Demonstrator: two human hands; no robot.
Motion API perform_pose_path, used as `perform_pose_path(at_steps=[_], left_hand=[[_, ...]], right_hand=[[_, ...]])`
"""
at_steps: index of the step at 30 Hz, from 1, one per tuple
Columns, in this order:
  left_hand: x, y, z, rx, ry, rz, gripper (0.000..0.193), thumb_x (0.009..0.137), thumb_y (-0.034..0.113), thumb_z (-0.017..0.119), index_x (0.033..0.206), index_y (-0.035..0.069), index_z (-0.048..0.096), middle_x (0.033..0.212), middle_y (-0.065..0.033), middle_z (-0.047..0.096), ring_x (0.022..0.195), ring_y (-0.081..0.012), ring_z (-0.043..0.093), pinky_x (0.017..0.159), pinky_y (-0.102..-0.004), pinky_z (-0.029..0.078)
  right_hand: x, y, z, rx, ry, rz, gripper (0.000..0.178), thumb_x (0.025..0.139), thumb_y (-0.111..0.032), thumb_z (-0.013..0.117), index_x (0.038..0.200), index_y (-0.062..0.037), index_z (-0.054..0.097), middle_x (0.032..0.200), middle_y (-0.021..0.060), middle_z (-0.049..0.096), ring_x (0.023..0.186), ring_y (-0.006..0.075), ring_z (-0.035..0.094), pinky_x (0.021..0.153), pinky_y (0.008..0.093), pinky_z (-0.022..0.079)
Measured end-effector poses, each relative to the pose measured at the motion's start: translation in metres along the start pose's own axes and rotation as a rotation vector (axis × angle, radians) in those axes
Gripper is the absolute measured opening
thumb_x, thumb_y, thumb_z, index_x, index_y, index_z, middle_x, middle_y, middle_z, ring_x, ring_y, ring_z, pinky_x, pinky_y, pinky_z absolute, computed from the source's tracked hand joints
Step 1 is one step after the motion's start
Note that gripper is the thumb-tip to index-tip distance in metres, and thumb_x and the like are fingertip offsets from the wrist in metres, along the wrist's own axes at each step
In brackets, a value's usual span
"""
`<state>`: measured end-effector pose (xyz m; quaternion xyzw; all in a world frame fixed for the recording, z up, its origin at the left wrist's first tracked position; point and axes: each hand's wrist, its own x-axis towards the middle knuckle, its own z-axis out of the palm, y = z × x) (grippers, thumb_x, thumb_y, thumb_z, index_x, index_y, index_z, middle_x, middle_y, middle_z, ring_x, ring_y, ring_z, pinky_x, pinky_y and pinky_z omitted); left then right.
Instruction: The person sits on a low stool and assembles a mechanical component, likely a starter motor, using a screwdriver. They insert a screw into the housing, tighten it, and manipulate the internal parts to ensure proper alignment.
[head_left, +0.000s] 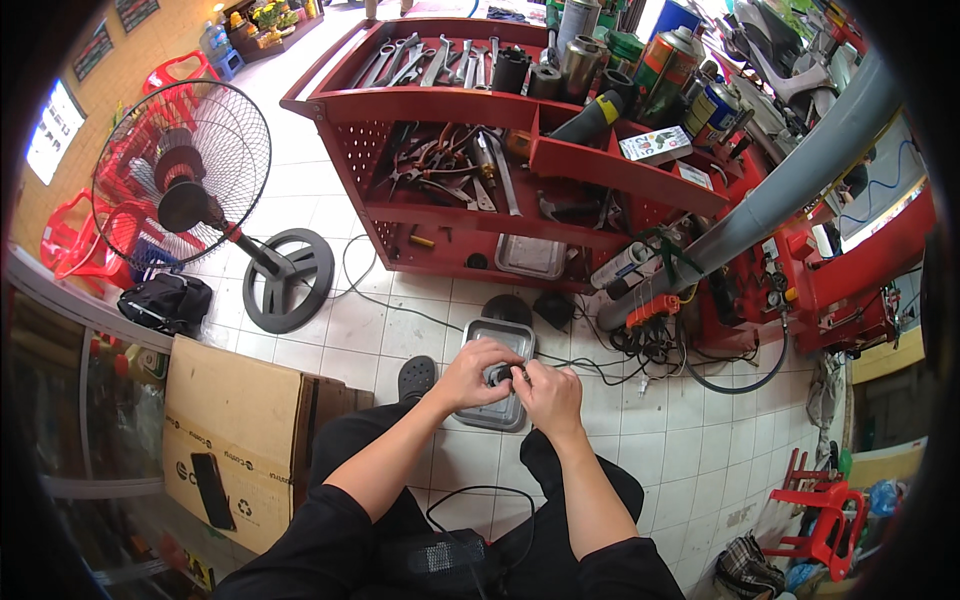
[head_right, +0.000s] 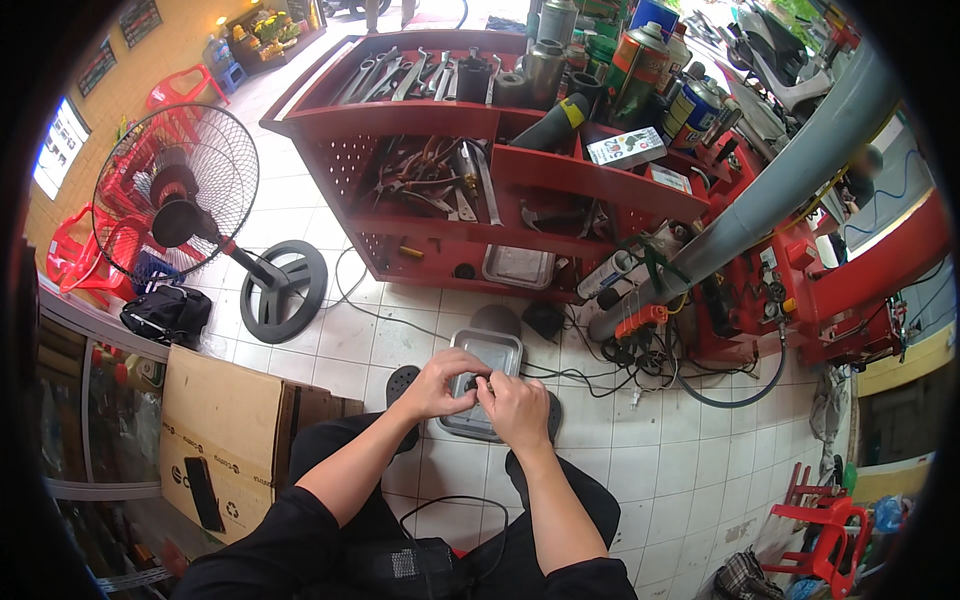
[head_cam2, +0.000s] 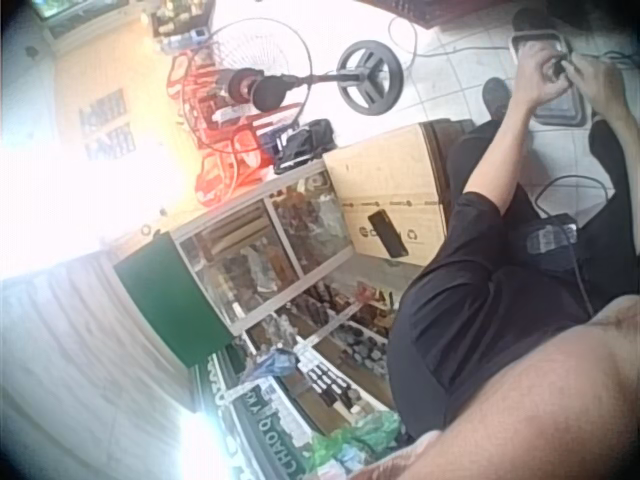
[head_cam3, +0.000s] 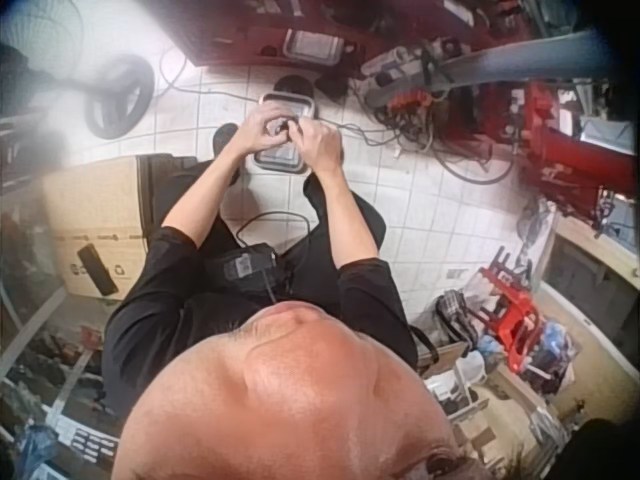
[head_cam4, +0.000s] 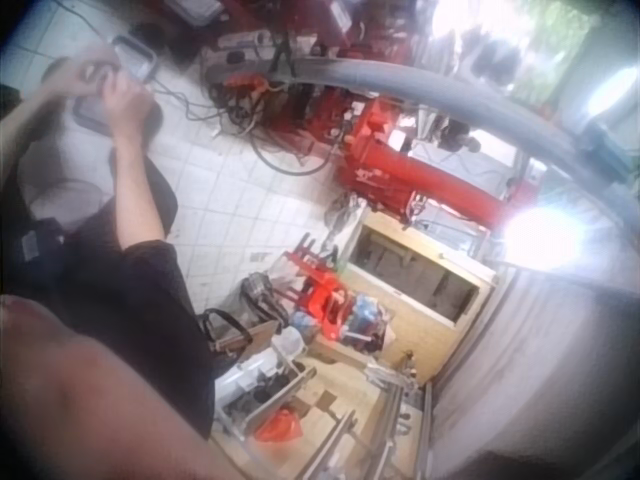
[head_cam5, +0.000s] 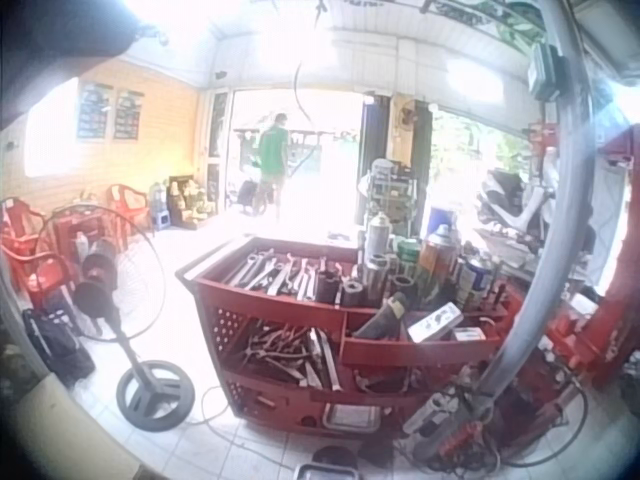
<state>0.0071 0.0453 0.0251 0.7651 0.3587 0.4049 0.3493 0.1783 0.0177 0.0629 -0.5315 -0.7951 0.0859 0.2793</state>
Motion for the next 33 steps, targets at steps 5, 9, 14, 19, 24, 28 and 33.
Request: perform_pose_path(at_steps=[5,9,14,19,24,28,33], left_hand=[[0.002,0.007,0.006,0.050,0.102,0.076,0.031,0.062,0.012,0.071,0.091,0.004,0.066,0.086,-0.0083,0.065,0.084,-0.0273,0.060,0.078,-0.0363,0.045],[-0.001,0.006,0.009,0.091,0.124,0.096,0.029,0.062,0.012,0.074,0.088,0.005,0.065,0.082,-0.0061,0.064,0.082,-0.0252,0.060,0.075,-0.0357,0.044],[-0.005,0.009,0.016,0.173,0.166,0.092,0.026,0.063,0.013,0.075,0.085,0.006,0.065,0.078,-0.0041,0.063,0.078,-0.0223,0.060,0.073,-0.0343,0.042],[-0.008,0.009,0.016,0.190,0.184,0.100,0.025,0.063,0.012,0.075,0.085,0.006,0.065,0.076,-0.0046,0.063,0.076,-0.0226,0.059,0.073,-0.0342,0.042],[-0.005,0.008,0.014,0.142,0.231,0.022,0.022,0.067,0.012,0.077,0.084,0.005,0.065,0.075,-0.0070,0.064,0.074,-0.0251,0.060,0.070,-0.0351,0.044],[-0.002,0.010,0.011,0.123,0.226,0.014,0.020,0.069,0.014,0.078,0.083,0.005,0.066,0.076,-0.0086,0.066,0.070,-0.0258,0.061,0.065,-0.0342,0.047],[-0.006,0.010,0.011,0.068,0.233,-0.061,0.022,0.073,0.018,0.075,0.088,0.004,0.067,0.077,-0.0095,0.066,0.065,-0.0249,0.063,0.057,-0.0325,0.049]], right_hand=[[0.000,-0.002,-0.001,-0.033,-0.012,-0.004,0.024,0.081,-0.024,0.065,0.066,-0.0089,0.054,0.057,0.0077,0.058,0.052,0.0271,0.056,0.054,0.0380,0.039],[0.000,-0.003,-0.002,-0.002,-0.044,0.012,0.022,0.080,-0.023,0.065,0.067,-0.0084,0.054,0.059,0.0079,0.060,0.053,0.0270,0.057,0.056,0.0381,0.039],[-0.002,-0.003,0.001,-0.005,-0.046,0.033,0.020,0.080,-0.022,0.064,0.069,-0.0076,0.055,0.059,0.0088,0.060,0.053,0.0280,0.057,0.057,0.0385,0.038],[-0.001,-0.005,0.000,0.058,-0.080,0.078,0.015,0.080,-0.020,0.061,0.074,-0.0074,0.055,0.064,0.0087,0.062,0.058,0.0284,0.059,0.057,0.0392,0.039],[-0.002,0.015,0.001,0.304,-0.140,0.286,0.022,0.077,-0.015,0.057,0.096,-0.0032,0.059,0.086,0.0139,0.064,0.078,0.0311,0.061,0.069,0.0408,0.044],[-0.010,0.025,0.016,0.430,-0.245,0.273,0.041,0.075,-0.012,0.055,0.115,-0.0008,0.056,0.110,0.0181,0.059,0.101,0.0335,0.058,0.087,0.0404,0.045],[-0.004,0.008,0.006,0.335,-0.419,0.257,0.052,0.074,-0.016,0.062,0.123,-0.0018,0.051,0.121,0.0168,0.055,0.110,0.0330,0.055,0.094,0.0393,0.043]])
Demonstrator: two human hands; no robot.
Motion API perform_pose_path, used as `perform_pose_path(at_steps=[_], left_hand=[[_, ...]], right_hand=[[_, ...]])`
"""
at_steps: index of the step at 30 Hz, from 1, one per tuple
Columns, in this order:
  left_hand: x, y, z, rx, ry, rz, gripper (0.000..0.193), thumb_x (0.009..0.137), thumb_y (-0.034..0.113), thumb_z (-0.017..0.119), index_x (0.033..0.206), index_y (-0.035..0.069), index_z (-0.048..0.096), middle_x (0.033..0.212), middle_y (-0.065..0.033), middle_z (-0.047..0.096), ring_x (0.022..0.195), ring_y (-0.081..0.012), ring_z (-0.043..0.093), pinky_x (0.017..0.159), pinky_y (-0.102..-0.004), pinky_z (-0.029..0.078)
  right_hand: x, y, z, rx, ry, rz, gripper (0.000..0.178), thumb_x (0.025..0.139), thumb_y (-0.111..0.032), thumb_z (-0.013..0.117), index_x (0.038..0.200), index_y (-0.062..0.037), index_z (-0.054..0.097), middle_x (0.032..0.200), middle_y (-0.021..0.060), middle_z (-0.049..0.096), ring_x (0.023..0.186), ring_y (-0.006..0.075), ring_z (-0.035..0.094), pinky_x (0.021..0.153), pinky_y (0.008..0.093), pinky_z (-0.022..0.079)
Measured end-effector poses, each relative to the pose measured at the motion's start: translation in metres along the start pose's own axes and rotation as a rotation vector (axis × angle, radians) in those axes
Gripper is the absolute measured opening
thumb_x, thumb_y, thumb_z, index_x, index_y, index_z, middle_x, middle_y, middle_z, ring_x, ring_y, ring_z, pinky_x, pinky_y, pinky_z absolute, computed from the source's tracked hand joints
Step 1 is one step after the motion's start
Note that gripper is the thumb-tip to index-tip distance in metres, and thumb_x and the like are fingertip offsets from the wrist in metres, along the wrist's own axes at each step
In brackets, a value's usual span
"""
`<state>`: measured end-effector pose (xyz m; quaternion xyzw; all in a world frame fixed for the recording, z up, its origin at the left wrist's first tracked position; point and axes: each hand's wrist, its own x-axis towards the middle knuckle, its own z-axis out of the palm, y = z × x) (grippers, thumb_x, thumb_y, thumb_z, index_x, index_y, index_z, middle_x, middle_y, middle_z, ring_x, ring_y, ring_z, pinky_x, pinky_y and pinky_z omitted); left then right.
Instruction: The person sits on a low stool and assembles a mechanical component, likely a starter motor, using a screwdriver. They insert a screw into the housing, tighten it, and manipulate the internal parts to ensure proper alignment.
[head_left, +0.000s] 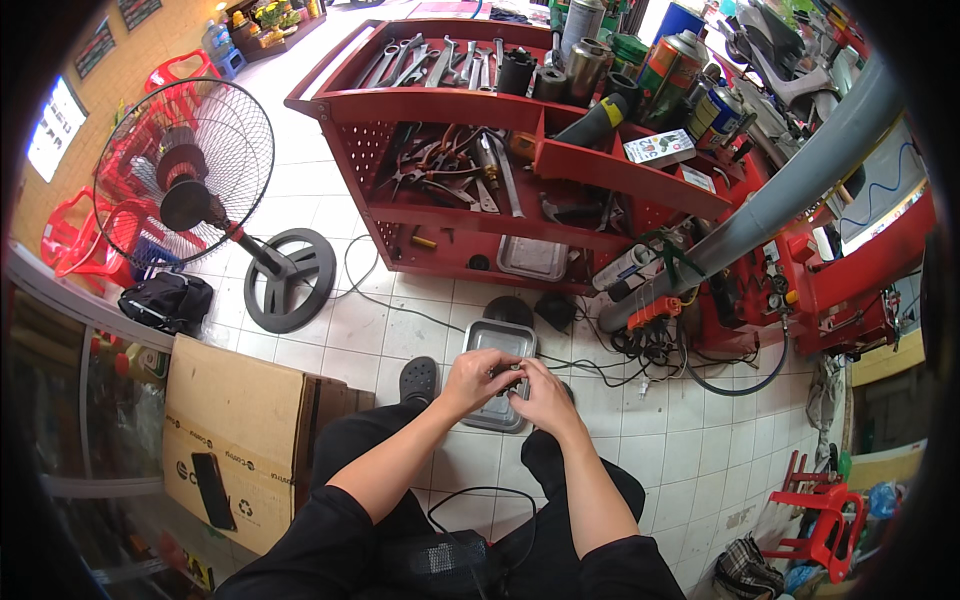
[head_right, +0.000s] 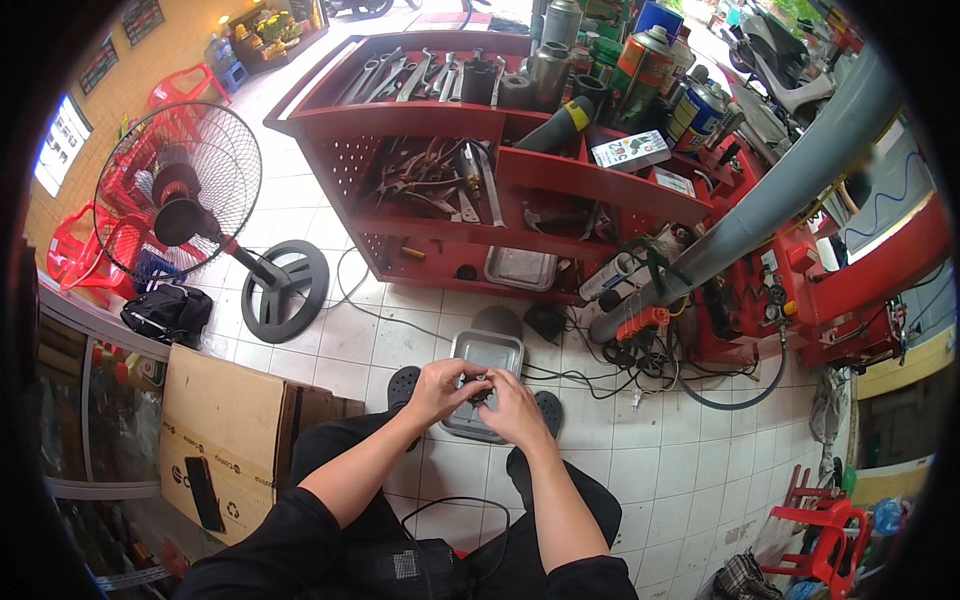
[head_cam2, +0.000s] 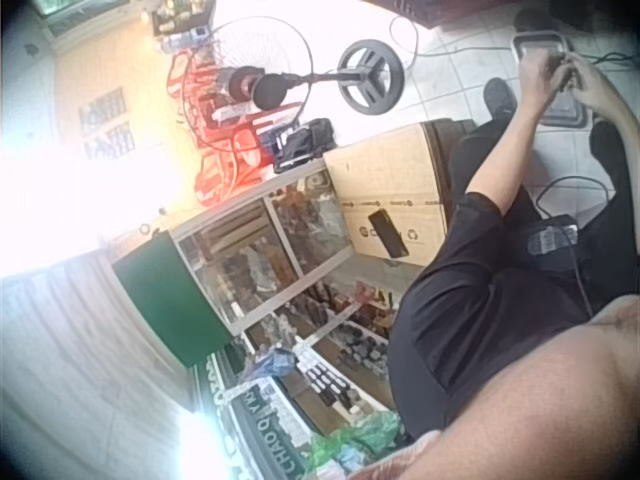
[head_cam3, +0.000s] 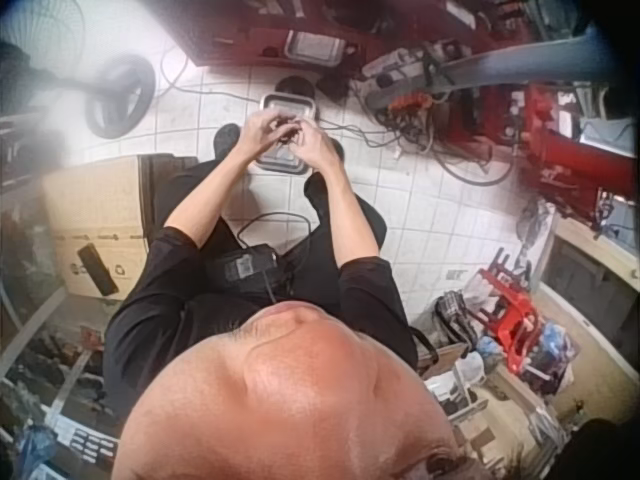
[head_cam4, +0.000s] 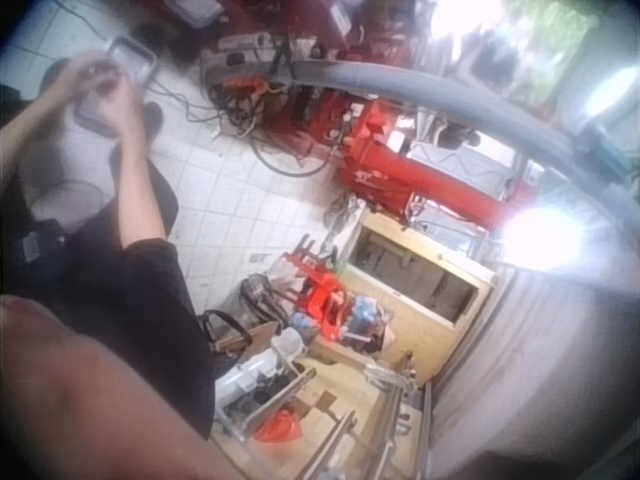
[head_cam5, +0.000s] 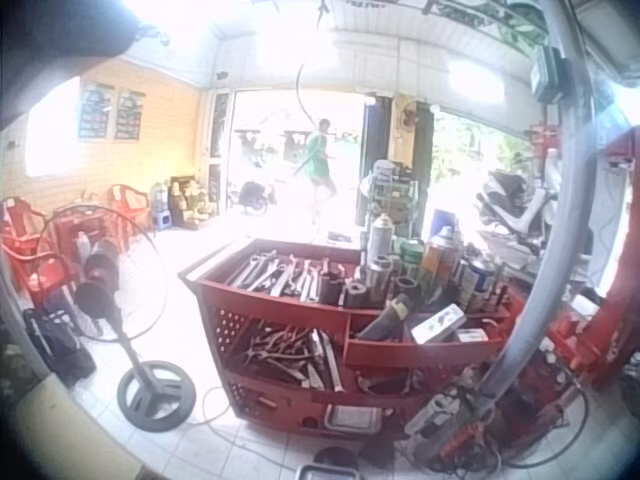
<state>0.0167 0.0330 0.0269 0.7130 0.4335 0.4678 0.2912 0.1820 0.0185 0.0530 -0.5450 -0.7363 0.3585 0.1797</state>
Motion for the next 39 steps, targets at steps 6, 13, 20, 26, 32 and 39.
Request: perform_pose_path(at_steps=[6,13,20,26,32,39], left_hand=[[0.001,0.003,-0.001,0.006,-0.038,-0.073,0.021,0.073,0.013,0.076,0.089,0.002,0.068,0.080,-0.0104,0.068,0.066,-0.0208,0.066,0.057,-0.0286,0.051],[0.001,0.000,0.000,0.015,0.005,-0.109,0.020,0.073,0.014,0.076,0.088,0.002,0.069,0.078,-0.0113,0.068,0.067,-0.0218,0.067,0.060,-0.0294,0.052],[0.002,-0.002,-0.002,0.028,0.065,-0.178,0.020,0.072,0.014,0.077,0.084,0.002,0.069,0.076,-0.0113,0.068,0.065,-0.0211,0.066,0.059,-0.0290,0.051],[0.003,-0.003,-0.002,0.015,0.068,-0.133,0.021,0.071,0.015,0.078,0.084,0.002,0.068,0.076,-0.0109,0.067,0.064,-0.0207,0.065,0.057,-0.0289,0.050],[0.000,0.000,-0.002,0.033,0.018,-0.078,0.021,0.072,0.016,0.078,0.086,0.003,0.068,0.076,-0.0096,0.067,0.063,-0.0204,0.064,0.055,-0.0294,0.049],[0.001,-0.001,0.002,0.011,-0.006,-0.046,0.020,0.072,0.015,0.077,0.086,0.003,0.067,0.077,-0.0098,0.067,0.066,-0.0218,0.065,0.057,-0.0293,0.050]], right_hand=[[0.001,0.004,0.004,-0.120,0.047,0.088,0.062,0.073,-0.031,0.073,0.125,-0.0045,0.052,0.113,0.0154,0.058,0.104,0.0330,0.057,0.089,0.0420,0.044],[0.000,0.004,0.006,-0.177,0.119,0.048,0.058,0.072,-0.039,0.073,0.116,-0.0063,0.057,0.104,0.0141,0.059,0.097,0.0312,0.059,0.086,0.0414,0.044],[-0.001,-0.013,-0.005,-0.003,-0.069,0.120,0.052,0.072,-0.047,0.072,0.052,-0.0020,0.054,0.049,0.0122,0.048,0.050,0.0278,0.054,0.057,0.0376,0.043],[0.002,-0.001,0.001,-0.030,0.190,0.087,0.037,0.071,-0.037,0.074,0.076,-0.0032,0.060,0.069,0.0124,0.057,0.062,0.0267,0.058,0.058,0.0366,0.044],[0.001,0.009,0.004,-0.112,0.208,-0.066,0.068,0.071,-0.032,0.075,0.127,-0.0054,0.046,0.110,0.0157,0.055,0.100,0.0332,0.057,0.085,0.0408,0.046],[0.003,0.017,0.010,-0.087,0.047,0.058,0.065,0.072,-0.032,0.074,0.126,-0.0045,0.049,0.117,0.0167,0.058,0.106,0.0332,0.057,0.089,0.0420,0.045]])
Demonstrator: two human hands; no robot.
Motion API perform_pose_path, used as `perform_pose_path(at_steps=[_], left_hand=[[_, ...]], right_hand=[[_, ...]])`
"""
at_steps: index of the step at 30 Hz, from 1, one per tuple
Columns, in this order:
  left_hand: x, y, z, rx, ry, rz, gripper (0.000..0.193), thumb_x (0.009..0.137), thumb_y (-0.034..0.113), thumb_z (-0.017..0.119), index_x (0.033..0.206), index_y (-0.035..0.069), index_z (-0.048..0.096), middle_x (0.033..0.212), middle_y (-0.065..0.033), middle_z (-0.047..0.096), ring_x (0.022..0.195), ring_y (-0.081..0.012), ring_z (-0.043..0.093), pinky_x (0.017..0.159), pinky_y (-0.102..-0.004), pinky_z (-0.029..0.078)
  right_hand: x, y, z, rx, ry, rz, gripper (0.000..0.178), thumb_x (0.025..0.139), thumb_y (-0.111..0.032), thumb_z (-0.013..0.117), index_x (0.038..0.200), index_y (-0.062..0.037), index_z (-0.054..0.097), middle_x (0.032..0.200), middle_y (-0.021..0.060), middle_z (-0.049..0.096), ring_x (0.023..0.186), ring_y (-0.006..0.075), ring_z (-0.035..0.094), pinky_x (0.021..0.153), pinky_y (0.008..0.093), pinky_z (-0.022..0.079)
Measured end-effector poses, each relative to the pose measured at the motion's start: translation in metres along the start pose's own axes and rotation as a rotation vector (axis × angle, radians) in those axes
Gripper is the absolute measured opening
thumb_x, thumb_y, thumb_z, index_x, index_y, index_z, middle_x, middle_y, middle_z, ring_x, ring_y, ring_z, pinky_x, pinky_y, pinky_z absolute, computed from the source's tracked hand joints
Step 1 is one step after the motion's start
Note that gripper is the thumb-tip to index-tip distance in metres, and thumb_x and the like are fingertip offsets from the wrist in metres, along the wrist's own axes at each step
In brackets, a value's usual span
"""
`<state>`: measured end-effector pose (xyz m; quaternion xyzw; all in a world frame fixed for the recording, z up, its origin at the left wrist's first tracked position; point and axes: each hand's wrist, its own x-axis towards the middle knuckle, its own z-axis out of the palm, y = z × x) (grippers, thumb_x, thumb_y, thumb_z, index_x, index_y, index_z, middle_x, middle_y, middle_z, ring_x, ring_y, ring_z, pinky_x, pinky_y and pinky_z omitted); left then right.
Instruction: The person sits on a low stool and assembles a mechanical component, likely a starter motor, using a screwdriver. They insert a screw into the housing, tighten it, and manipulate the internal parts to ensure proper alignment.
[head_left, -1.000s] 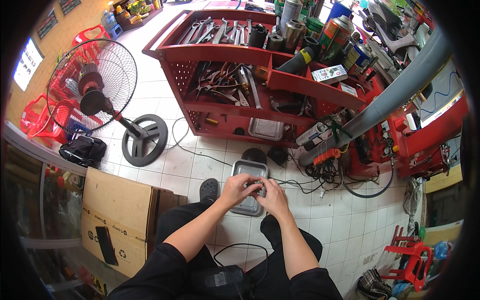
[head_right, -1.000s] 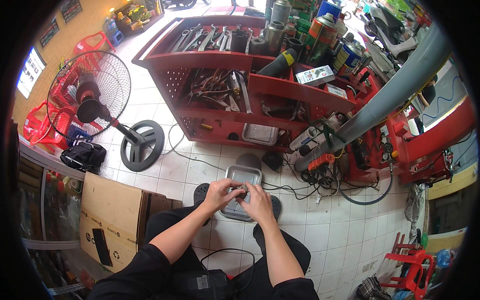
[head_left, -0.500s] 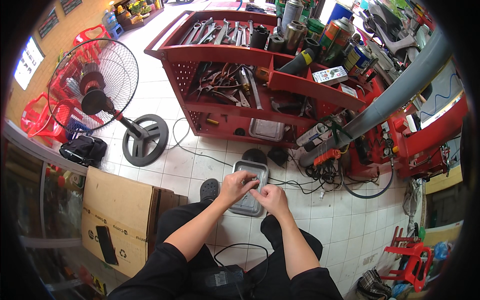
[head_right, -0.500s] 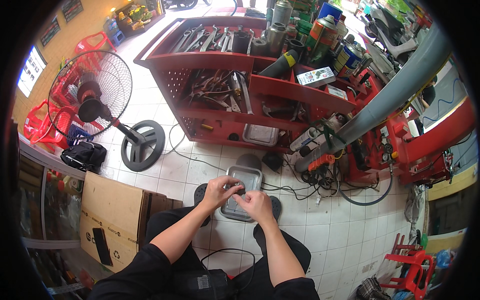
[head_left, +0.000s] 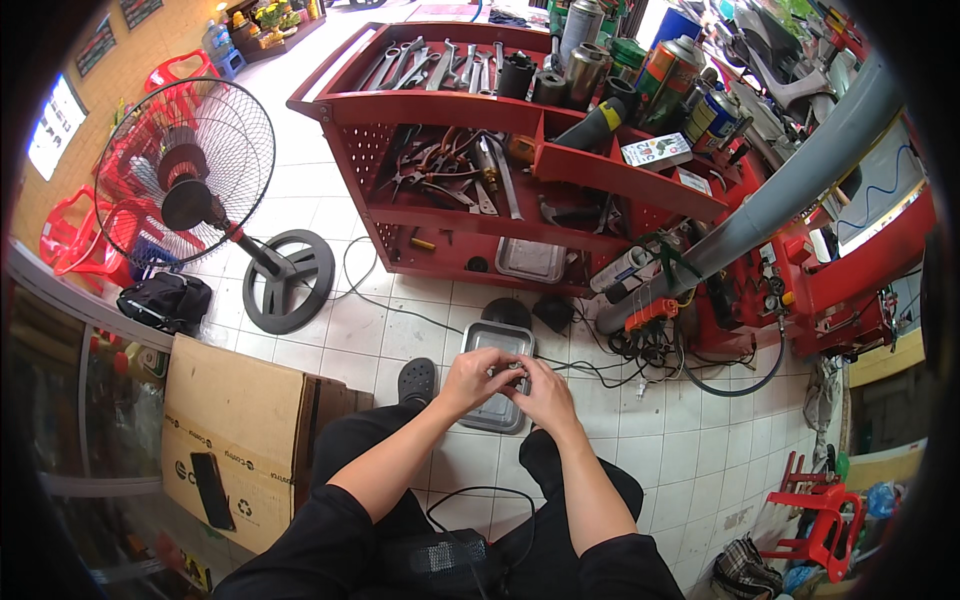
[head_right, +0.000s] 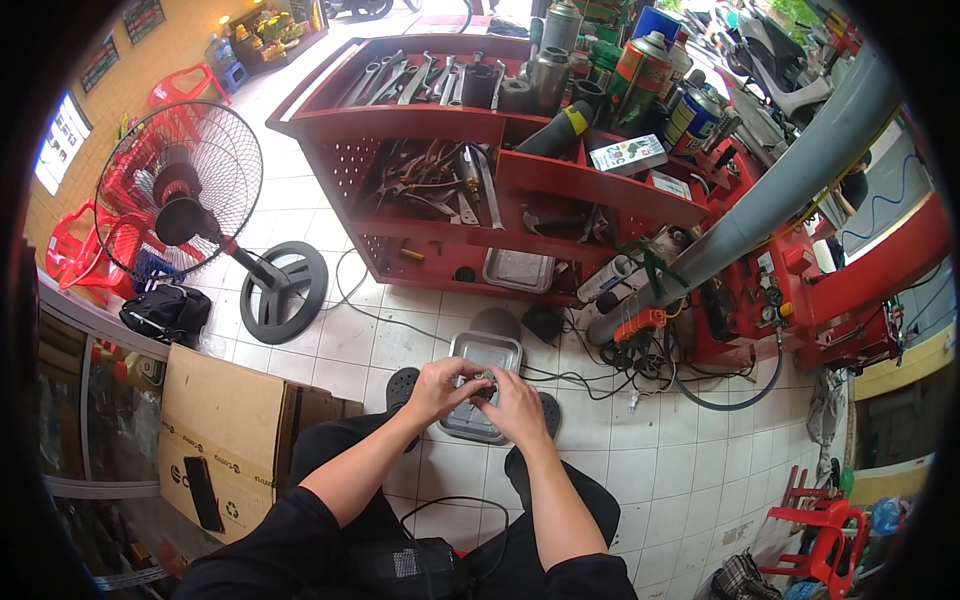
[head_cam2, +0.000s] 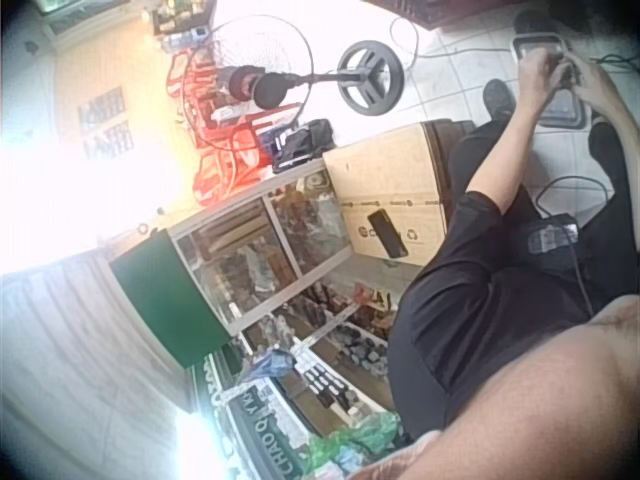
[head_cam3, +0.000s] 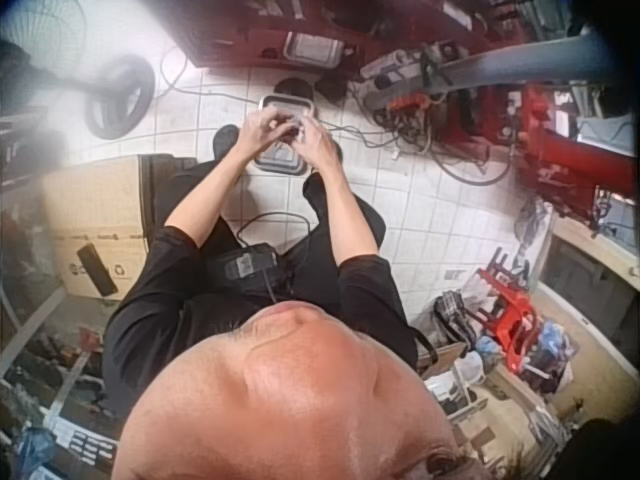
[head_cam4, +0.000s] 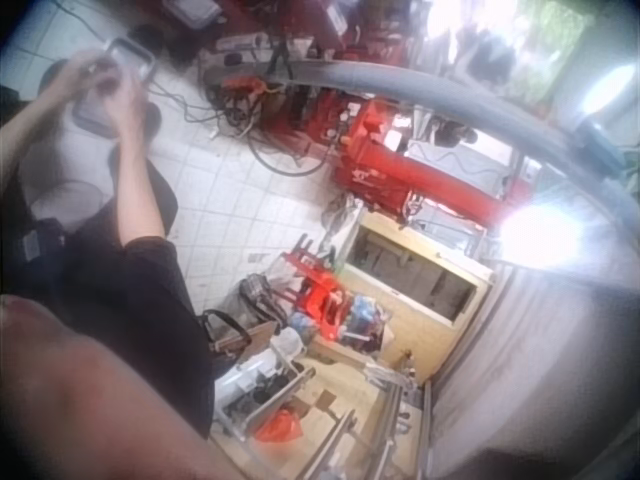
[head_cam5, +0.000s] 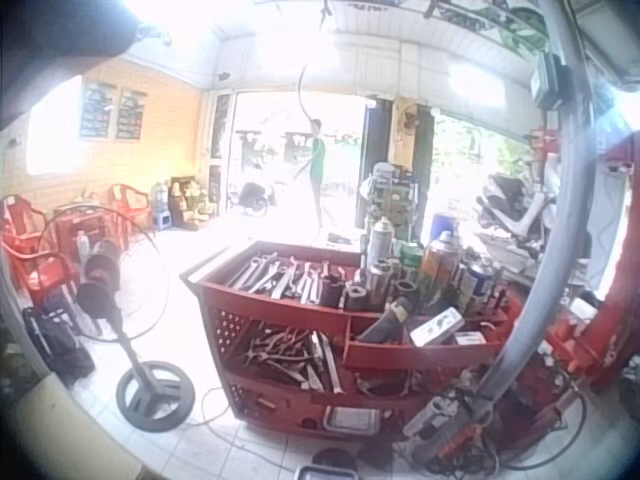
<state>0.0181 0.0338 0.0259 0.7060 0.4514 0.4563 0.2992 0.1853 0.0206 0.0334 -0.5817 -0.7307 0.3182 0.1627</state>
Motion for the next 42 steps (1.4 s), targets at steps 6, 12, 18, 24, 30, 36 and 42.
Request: perform_pose_path(at_steps=[6,12,18,24,30,36,42], left_hand=[[0.000,0.001,0.000,-0.006,-0.018,-0.014,0.020,0.073,0.014,0.077,0.086,0.003,0.067,0.078,-0.0104,0.068,0.067,-0.0224,0.066,0.059,-0.0295,0.051],[-0.001,0.000,-0.001,0.013,0.023,-0.053,0.021,0.072,0.015,0.077,0.086,0.003,0.067,0.077,-0.0109,0.067,0.066,-0.0219,0.065,0.058,-0.0293,0.051],[-0.001,-0.005,-0.001,0.009,0.041,-0.093,0.022,0.072,0.017,0.077,0.086,0.002,0.068,0.077,-0.0115,0.067,0.066,-0.0219,0.066,0.058,-0.0297,0.051],[0.001,-0.001,-0.002,0.010,0.047,-0.076,0.021,0.072,0.016,0.078,0.085,0.002,0.067,0.077,-0.0117,0.067,0.067,-0.0211,0.066,0.059,-0.0290,0.051],[-0.001,-0.003,0.000,-0.001,0.003,-0.035,0.021,0.073,0.013,0.077,0.087,0.002,0.067,0.076,-0.0102,0.067,0.064,-0.0202,0.065,0.057,-0.0289,0.050],[0.001,0.003,-0.002,0.011,-0.003,-0.031,0.021,0.073,0.015,0.077,0.087,0.003,0.067,0.076,-0.0101,0.067,0.063,-0.0202,0.064,0.057,-0.0292,0.050],[-0.002,-0.002,-0.002,0.045,-0.004,-0.038,0.021,0.073,0.014,0.077,0.086,0.002,0.067,0.077,-0.0111,0.067,0.064,-0.0213,0.065,0.058,-0.0301,0.051]], right_hand=[[0.000,0.003,0.004,0.011,0.025,0.005,0.062,0.072,-0.032,0.074,0.123,-0.0042,0.052,0.115,0.0158,0.061,0.105,0.0318,0.058,0.088,0.0416,0.045],[-0.005,-0.012,-0.005,-0.178,0.117,-0.090,0.044,0.071,-0.038,0.074,0.099,-0.0053,0.066,0.096,0.0126,0.065,0.087,0.0286,0.062,0.075,0.0379,0.047],[-0.001,-0.016,-0.016,0.234,-0.300,0.172,0.041,0.070,-0.037,0.075,0.055,-0.0017,0.060,0.061,0.0111,0.058,0.061,0.0291,0.059,0.060,0.0380,0.046],[-0.002,-0.015,-0.012,0.129,0.081,0.079,0.041,0.073,-0.033,0.073,0.102,-0.0057,0.062,0.095,0.0132,0.065,0.083,0.0296,0.063,0.071,0.0393,0.049],[-0.001,-0.006,-0.004,-0.002,-0.045,0.058,0.060,0.074,-0.032,0.072,0.125,-0.0097,0.052,0.116,0.0138,0.060,0.107,0.0312,0.058,0.087,0.0407,0.047],[0.000,0.000,-0.004,0.001,-0.038,0.069,0.065,0.072,-0.034,0.074,0.127,-0.0101,0.050,0.120,0.0136,0.058,0.107,0.0309,0.057,0.088,0.0401,0.047],[0.000,-0.015,-0.018,-0.051,-0.139,0.140,0.043,0.068,-0.043,0.073,0.079,-0.0020,0.067,0.074,0.0164,0.065,0.072,0.0325,0.064,0.067,0.0406,0.049]])
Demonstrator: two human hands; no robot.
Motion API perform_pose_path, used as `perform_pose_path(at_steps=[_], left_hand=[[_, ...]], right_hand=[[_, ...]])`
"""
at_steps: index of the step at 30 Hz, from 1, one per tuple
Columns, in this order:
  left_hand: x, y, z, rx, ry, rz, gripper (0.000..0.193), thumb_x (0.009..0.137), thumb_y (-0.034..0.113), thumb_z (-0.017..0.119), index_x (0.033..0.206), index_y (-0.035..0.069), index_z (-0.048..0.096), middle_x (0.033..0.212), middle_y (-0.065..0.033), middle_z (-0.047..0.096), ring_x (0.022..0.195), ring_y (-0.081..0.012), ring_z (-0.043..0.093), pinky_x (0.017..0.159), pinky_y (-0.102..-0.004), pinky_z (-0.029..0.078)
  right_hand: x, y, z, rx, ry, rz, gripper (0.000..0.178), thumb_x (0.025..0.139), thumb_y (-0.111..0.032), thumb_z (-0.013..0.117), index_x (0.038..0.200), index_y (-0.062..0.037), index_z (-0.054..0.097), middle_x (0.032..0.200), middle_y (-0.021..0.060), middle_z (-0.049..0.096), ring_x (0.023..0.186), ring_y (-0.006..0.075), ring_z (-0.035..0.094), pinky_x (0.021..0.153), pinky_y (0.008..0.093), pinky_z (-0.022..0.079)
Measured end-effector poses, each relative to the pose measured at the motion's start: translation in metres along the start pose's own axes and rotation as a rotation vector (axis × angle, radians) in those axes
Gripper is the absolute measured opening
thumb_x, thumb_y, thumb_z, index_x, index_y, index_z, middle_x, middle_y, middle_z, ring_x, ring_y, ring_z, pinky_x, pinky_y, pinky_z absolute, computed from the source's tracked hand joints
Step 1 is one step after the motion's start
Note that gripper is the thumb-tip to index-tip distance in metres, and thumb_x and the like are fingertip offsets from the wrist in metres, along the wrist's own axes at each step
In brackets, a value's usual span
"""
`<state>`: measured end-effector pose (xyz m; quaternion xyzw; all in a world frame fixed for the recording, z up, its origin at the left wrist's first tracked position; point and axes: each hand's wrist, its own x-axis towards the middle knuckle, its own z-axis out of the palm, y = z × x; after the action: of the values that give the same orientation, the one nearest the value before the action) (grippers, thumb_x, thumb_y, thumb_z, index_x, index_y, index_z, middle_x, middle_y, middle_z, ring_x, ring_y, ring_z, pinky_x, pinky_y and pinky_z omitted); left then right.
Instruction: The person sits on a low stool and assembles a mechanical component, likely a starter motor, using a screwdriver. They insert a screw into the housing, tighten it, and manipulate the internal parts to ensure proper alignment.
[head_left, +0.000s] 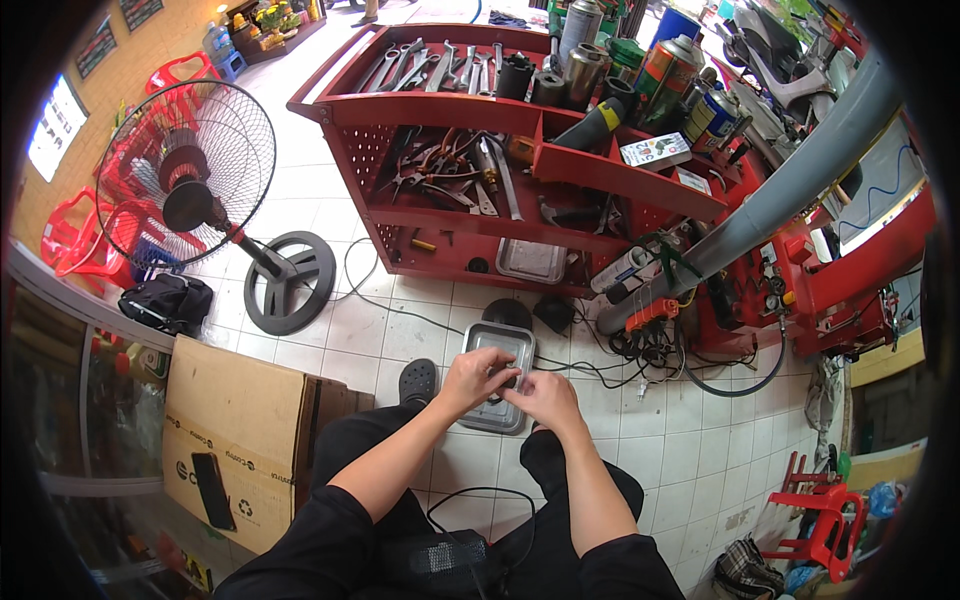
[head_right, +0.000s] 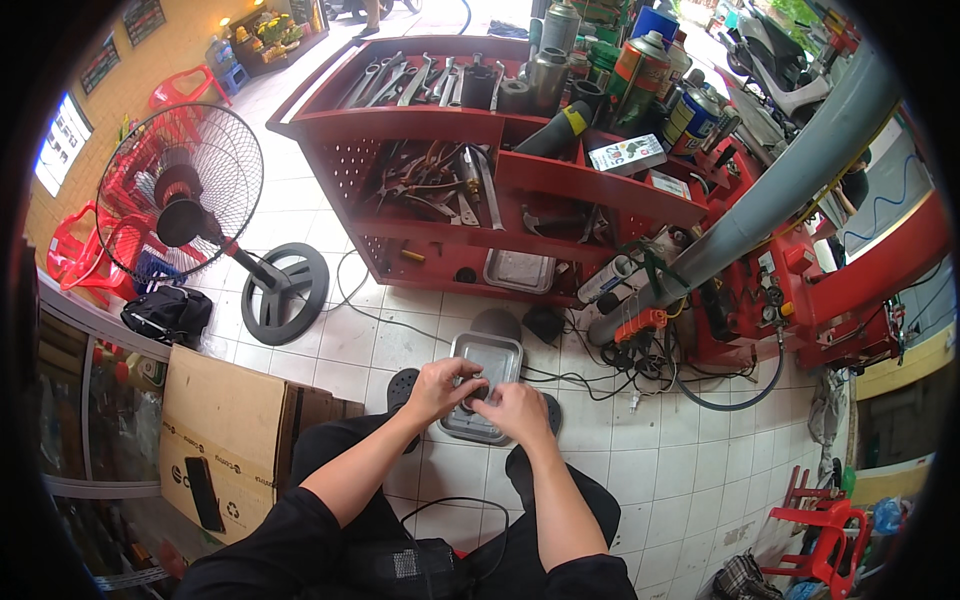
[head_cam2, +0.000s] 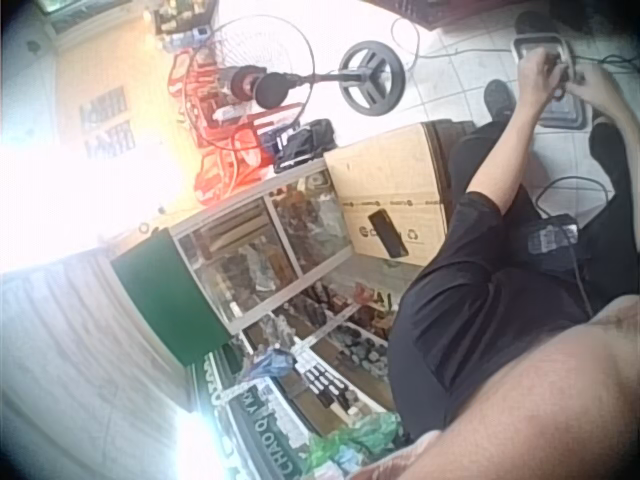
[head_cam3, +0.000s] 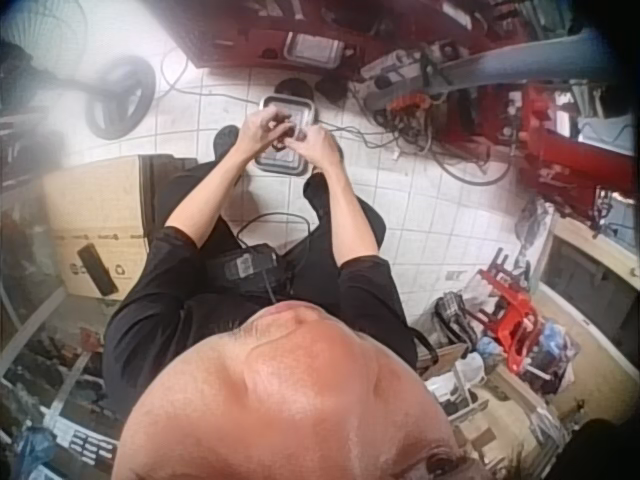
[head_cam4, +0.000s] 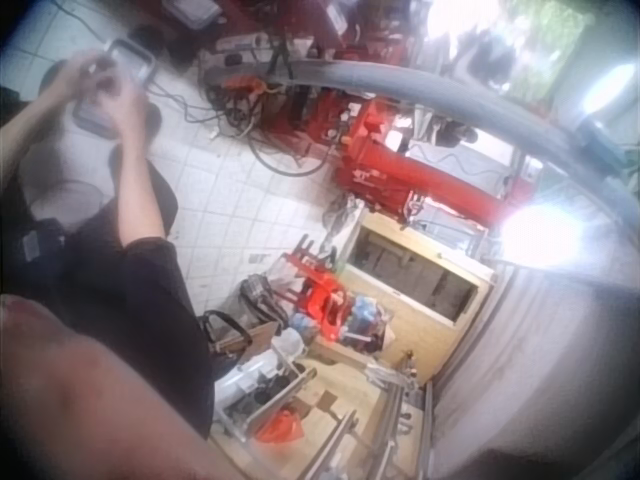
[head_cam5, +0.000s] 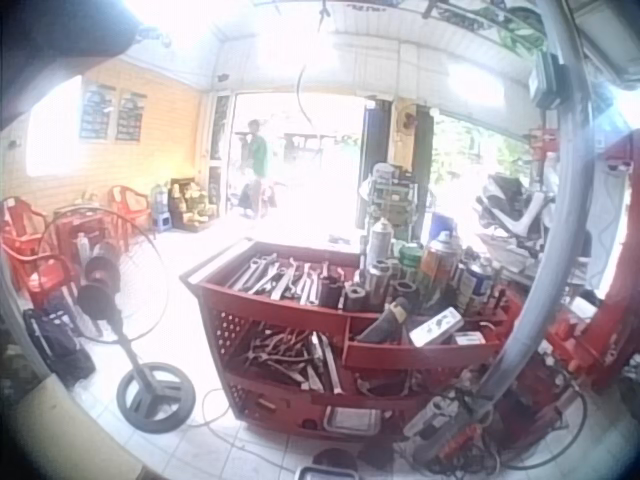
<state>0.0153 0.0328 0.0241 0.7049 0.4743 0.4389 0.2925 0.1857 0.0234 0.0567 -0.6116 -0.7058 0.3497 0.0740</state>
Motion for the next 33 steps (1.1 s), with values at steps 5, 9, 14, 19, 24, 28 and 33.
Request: perform_pose_path(at_steps=[5,9,14,19,24,28,33], left_hand=[[0.000,-0.001,0.002,-0.067,0.016,-0.047,0.020,0.073,0.014,0.076,0.085,0.002,0.067,0.078,-0.0118,0.068,0.066,-0.0216,0.066,0.059,-0.0302,0.051],[0.003,0.001,0.001,-0.042,0.035,-0.023,0.021,0.072,0.015,0.077,0.085,0.002,0.067,0.076,-0.0115,0.067,0.066,-0.0217,0.066,0.059,-0.0298,0.051],[0.002,0.002,-0.002,-0.027,0.035,-0.006,0.022,0.072,0.015,0.078,0.086,0.002,0.067,0.076,-0.0107,0.067,0.065,-0.0217,0.065,0.058,-0.0294,0.050],[0.003,0.005,-0.002,-0.043,-0.014,0.016,0.022,0.073,0.014,0.077,0.087,0.002,0.066,0.079,-0.0107,0.067,0.065,-0.0214,0.064,0.057,-0.0293,0.050],[0.003,0.011,-0.005,-0.076,-0.048,0.012,0.020,0.073,0.012,0.076,0.087,0.001,0.066,0.080,-0.0102,0.068,0.067,-0.0210,0.065,0.058,-0.0293,0.050],[0.003,0.010,-0.004,-0.101,-0.068,0.020,0.019,0.073,0.010,0.075,0.087,0.001,0.066,0.081,-0.0104,0.068,0.070,-0.0206,0.066,0.061,-0.0289,0.051],[0.004,0.011,-0.004,-0.129,-0.095,0.024,0.018,0.074,0.009,0.075,0.087,0.001,0.066,0.081,-0.0110,0.068,0.072,-0.0200,0.067,0.063,-0.0287,0.052]], right_hand=[[-0.002,-0.003,-0.003,0.110,-0.031,0.058,0.043,0.067,-0.039,0.070,0.056,0.0007,0.058,0.053,0.0182,0.053,0.053,0.0340,0.057,0.054,0.0418,0.045],[-0.002,0.005,0.002,0.089,0.075,0.013,0.036,0.068,-0.033,0.066,0.055,-0.0004,0.057,0.053,0.0183,0.054,0.054,0.0339,0.057,0.055,0.0415,0.045],[0.001,0.007,0.005,0.082,0.174,-0.013,0.036,0.067,-0.030,0.071,0.094,-0.0070,0.061,0.086,0.0153,0.063,0.077,0.0307,0.062,0.067,0.0401,0.048],[0.002,0.014,0.012,0.010,0.204,-0.204,0.080,0.065,-0.033,0.078,0.133,-0.0119,0.042,0.118,0.0142,0.055,0.105,0.0309,0.057,0.086,0.0397,0.047],[0.001,0.012,0.014,0.028,0.076,-0.153,0.087,0.064,-0.036,0.079,0.138,-0.0117,0.040,0.121,0.0151,0.055,0.108,0.0313,0.056,0.089,0.0402,0.046],[0.004,0.013,0.019,0.034,0.044,-0.118,0.075,0.064,-0.037,0.080,0.127,-0.0109,0.049,0.113,0.0129,0.061,0.102,0.0299,0.059,0.085,0.0402,0.048],[0.002,0.008,0.017,0.041,0.029,-0.078,0.062,0.064,-0.037,0.080,0.114,-0.0108,0.054,0.103,0.0100,0.065,0.095,0.0293,0.062,0.080,0.0402,0.049]])
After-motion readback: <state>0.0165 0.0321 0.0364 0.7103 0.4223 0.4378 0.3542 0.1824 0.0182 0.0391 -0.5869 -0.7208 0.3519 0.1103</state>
